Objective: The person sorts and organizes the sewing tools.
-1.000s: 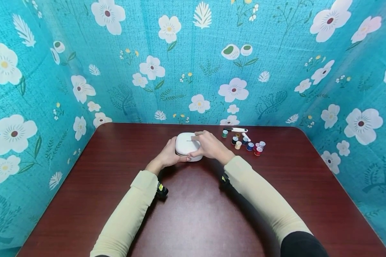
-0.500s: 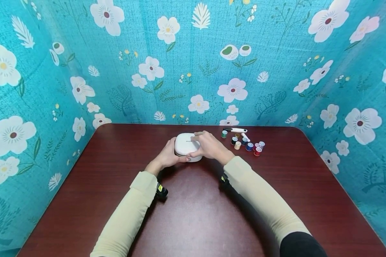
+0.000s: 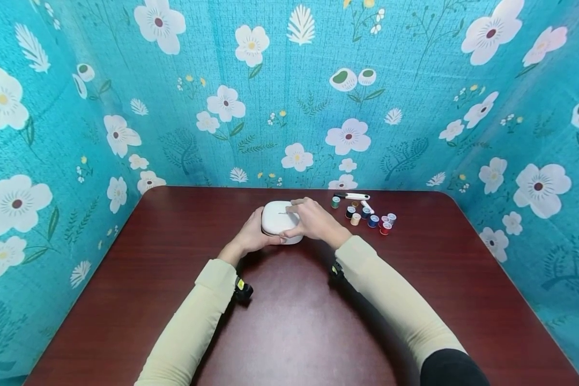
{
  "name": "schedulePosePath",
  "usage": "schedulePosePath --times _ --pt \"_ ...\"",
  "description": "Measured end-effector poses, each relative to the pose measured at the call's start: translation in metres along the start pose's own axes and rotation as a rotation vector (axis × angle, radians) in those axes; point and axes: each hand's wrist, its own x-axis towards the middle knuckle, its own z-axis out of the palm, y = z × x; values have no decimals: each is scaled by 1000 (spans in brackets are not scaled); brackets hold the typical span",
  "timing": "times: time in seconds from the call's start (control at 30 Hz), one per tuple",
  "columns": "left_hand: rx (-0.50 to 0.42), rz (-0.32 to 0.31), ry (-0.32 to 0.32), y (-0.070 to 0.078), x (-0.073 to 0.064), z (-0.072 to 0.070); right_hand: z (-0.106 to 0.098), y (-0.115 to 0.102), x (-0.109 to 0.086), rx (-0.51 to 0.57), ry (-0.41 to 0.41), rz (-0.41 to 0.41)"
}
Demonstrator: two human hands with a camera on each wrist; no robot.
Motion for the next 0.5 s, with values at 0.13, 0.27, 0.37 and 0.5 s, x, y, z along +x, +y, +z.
schedulePosePath --times 0.13,0.27,0.37,0.5 --pt "13 -10 8 1 1 1 -2 -1 -1 3 3 2" --pt "16 -14 19 5 0 0 -3 -1 -2 -2 -6 7" --pt "12 -13 32 7 -2 0 -4 -1 -3 -1 -3 10" --pt "25 -22 35 9 -4 1 -4 -1 -5 15 -10 18"
